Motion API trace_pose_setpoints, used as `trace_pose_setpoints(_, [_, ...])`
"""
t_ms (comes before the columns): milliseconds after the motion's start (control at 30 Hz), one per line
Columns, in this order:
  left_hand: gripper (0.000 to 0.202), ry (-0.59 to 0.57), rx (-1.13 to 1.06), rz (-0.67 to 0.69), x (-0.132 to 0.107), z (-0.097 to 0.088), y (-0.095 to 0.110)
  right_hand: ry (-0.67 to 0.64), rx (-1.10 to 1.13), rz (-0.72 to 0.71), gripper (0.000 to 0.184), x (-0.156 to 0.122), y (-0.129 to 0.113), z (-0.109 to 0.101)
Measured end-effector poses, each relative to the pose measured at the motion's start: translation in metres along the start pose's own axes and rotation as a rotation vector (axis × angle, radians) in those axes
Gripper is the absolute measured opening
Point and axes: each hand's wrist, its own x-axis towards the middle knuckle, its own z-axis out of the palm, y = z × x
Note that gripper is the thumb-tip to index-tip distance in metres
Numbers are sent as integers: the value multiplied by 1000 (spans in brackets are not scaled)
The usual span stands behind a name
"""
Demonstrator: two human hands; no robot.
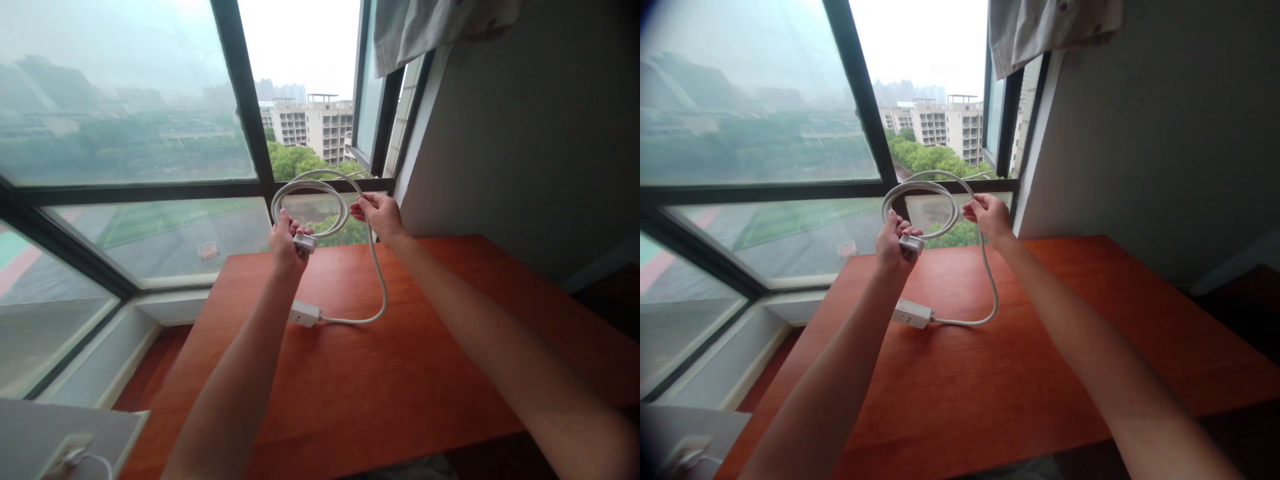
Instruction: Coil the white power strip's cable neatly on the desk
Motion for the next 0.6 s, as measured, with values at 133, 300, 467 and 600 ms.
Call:
trace_pose_setpoints(133, [33,5,17,-36,-5,-1,-12,13,-124,-3,8,2,6,-22])
trace_pose_setpoints(300, [39,-9,33,-112,-13,-7,-27,2,-209,-18,9,0,17,-49])
trace_pose_setpoints(467, [38,-46,44,-136,-19,-14,-37,-31,-180,52,11,-9,30,-66])
trace_pose_setpoints(600, [38,-72,64,-156,-23,-22,-41,-44,-123,115,14,-20,36,-73])
